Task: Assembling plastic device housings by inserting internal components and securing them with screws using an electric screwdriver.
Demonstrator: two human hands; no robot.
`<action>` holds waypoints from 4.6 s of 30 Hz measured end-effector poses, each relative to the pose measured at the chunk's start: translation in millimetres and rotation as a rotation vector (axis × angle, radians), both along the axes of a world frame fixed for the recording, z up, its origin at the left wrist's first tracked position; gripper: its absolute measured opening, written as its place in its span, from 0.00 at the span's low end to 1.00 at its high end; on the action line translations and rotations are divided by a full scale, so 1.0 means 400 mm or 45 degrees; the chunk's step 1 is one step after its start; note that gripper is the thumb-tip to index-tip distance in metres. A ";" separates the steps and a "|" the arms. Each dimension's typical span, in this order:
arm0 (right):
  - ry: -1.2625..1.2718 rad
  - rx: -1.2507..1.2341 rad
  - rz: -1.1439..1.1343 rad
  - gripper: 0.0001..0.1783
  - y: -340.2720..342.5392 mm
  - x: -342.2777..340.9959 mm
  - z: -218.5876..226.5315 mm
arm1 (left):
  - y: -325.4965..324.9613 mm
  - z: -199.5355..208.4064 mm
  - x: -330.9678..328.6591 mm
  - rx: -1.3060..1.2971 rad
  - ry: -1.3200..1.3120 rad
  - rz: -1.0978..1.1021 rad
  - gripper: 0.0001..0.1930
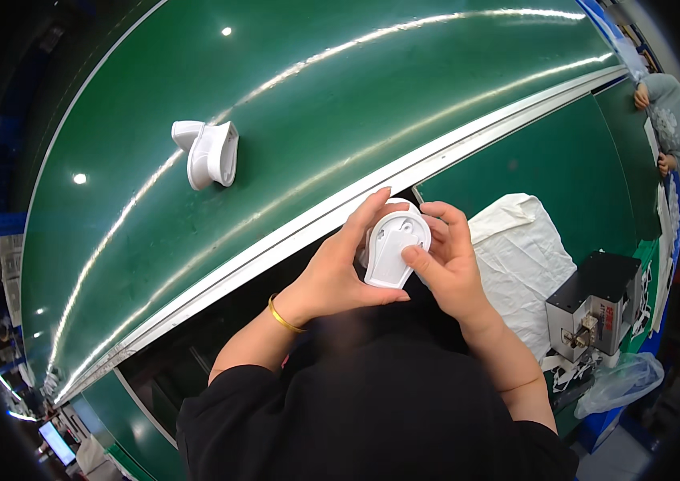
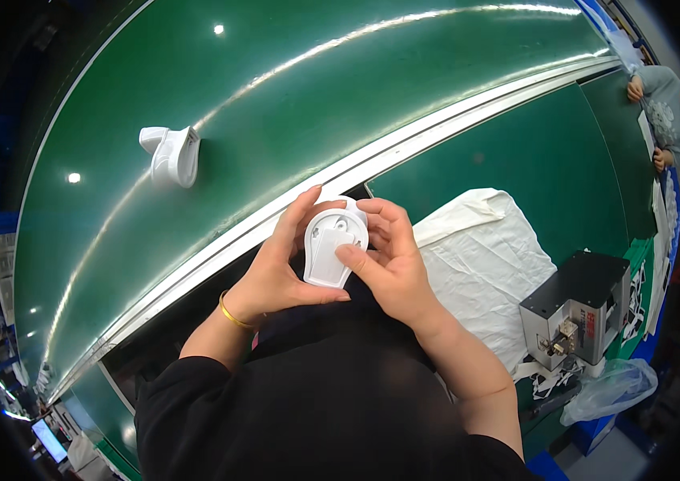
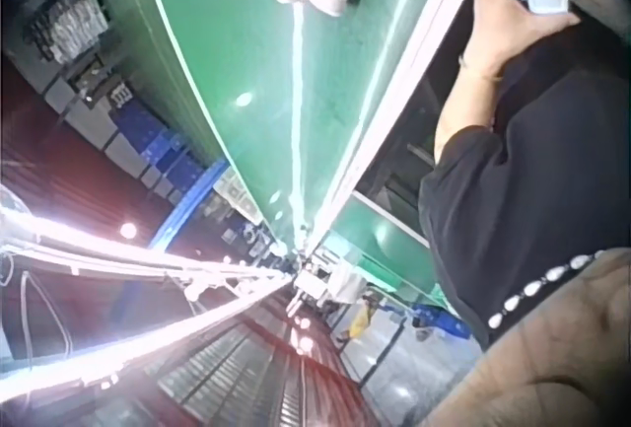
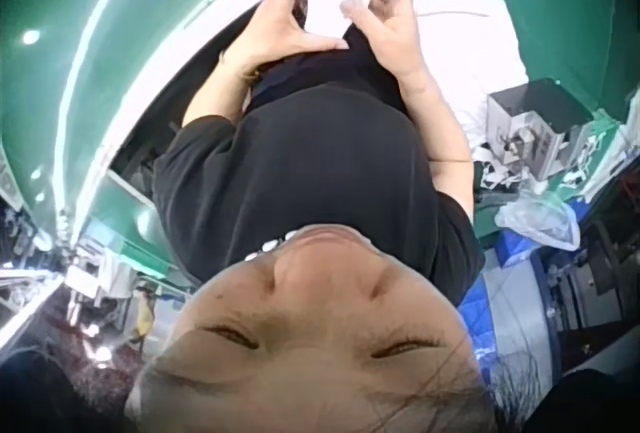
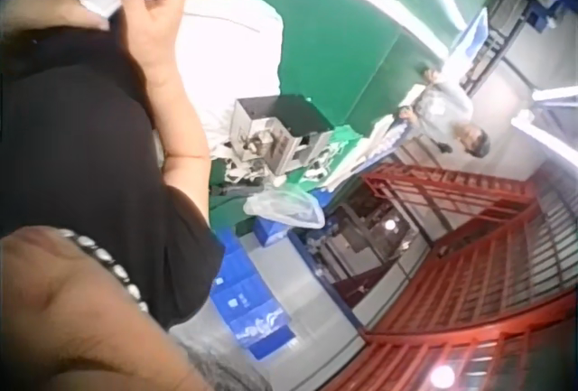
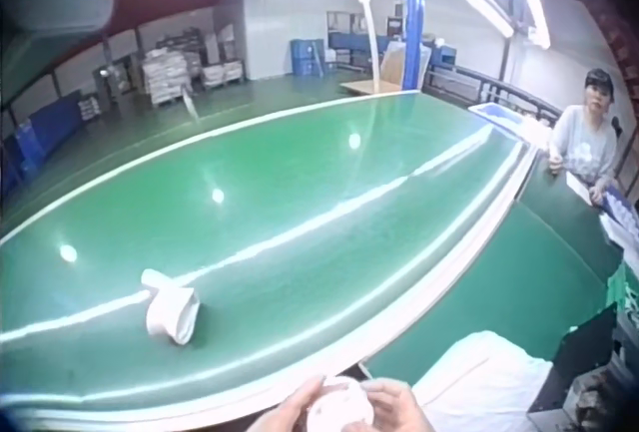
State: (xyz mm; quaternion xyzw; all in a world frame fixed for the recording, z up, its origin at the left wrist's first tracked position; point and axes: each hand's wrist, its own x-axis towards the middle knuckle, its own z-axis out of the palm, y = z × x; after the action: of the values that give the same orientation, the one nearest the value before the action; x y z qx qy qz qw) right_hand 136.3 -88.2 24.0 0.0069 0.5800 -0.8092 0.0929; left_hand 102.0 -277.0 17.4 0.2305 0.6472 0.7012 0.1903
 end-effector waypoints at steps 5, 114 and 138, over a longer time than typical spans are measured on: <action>0.588 0.947 -0.053 0.28 0.027 -0.012 -0.013 | 0.006 0.004 0.003 -0.303 0.279 0.139 0.62; 0.407 0.750 -0.168 0.14 0.089 -0.015 -0.111 | -1.271 -0.162 1.134 -2.124 -1.919 3.230 0.33; 0.254 0.575 -0.276 0.21 0.010 0.004 -0.028 | -0.077 0.007 -0.392 -0.920 0.864 0.934 0.40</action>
State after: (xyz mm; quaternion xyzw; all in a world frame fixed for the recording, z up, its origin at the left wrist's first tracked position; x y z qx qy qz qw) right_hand 138.0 -84.0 12.8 0.0098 0.7480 -0.6613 -0.0557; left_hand -54.9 -307.8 20.1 0.1239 0.9054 0.3451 -0.2138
